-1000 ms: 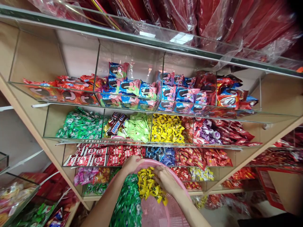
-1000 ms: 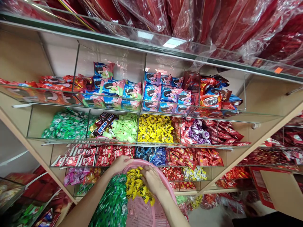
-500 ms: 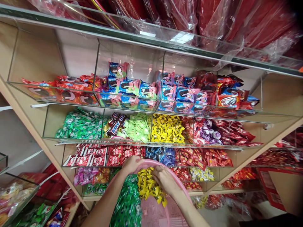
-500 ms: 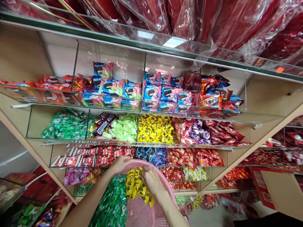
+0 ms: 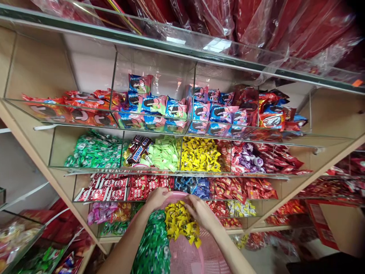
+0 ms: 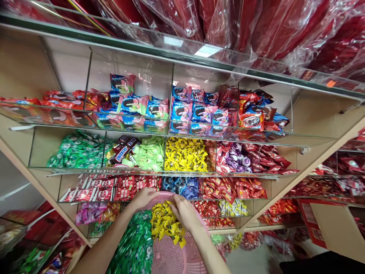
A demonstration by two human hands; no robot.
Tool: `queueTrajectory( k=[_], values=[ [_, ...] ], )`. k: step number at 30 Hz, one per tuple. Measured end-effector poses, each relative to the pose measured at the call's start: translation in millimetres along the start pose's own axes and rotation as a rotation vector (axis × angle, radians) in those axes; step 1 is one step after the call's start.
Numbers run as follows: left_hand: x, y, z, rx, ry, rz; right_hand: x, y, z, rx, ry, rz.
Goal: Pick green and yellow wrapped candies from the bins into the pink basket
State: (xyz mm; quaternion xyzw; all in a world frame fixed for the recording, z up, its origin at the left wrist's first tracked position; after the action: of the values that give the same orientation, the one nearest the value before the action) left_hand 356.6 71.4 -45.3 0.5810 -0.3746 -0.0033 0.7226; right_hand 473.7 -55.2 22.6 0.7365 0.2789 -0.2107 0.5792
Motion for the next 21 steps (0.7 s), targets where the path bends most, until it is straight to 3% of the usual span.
queueTrajectory(
  k=[3,9,12,17,21],
  values=[
    [0.2,0.1,-0.1,-0.001,-0.014,0.000,-8.0,22.1,-5.5,0.088,0.024,-0.008],
    [-0.5,-2.1,-2.2,-0.008,-0.037,0.024,-52.0,95.0,-22.9,0.321,0.197,-0.048],
    [-0.9,-3.4,-2.6,-0.013,-0.038,0.027,-62.7,123.4,-42.0,0.400,0.229,-0.014],
    [0.3,-1.3,-1.2,-0.007,-0.034,0.018,-60.6,124.7,-90.6,0.301,0.266,0.045],
    [1.5,-0.3,-0.2,-0.011,-0.029,0.032,-44.5,110.5,-118.1,0.215,0.118,0.141]
  ],
)
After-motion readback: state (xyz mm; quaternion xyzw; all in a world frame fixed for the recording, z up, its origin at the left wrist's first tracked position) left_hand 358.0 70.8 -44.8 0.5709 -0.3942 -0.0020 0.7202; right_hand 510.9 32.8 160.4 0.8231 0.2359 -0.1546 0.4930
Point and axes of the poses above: each hand's wrist, its own z-axis away from the middle knuckle, its own y-axis out of the back of the hand, x = y × z, the point moved 10 cm from there along -z, towards the middle knuckle, and after that the axes turned 11 degrees about -z, right-handed, at the moved point
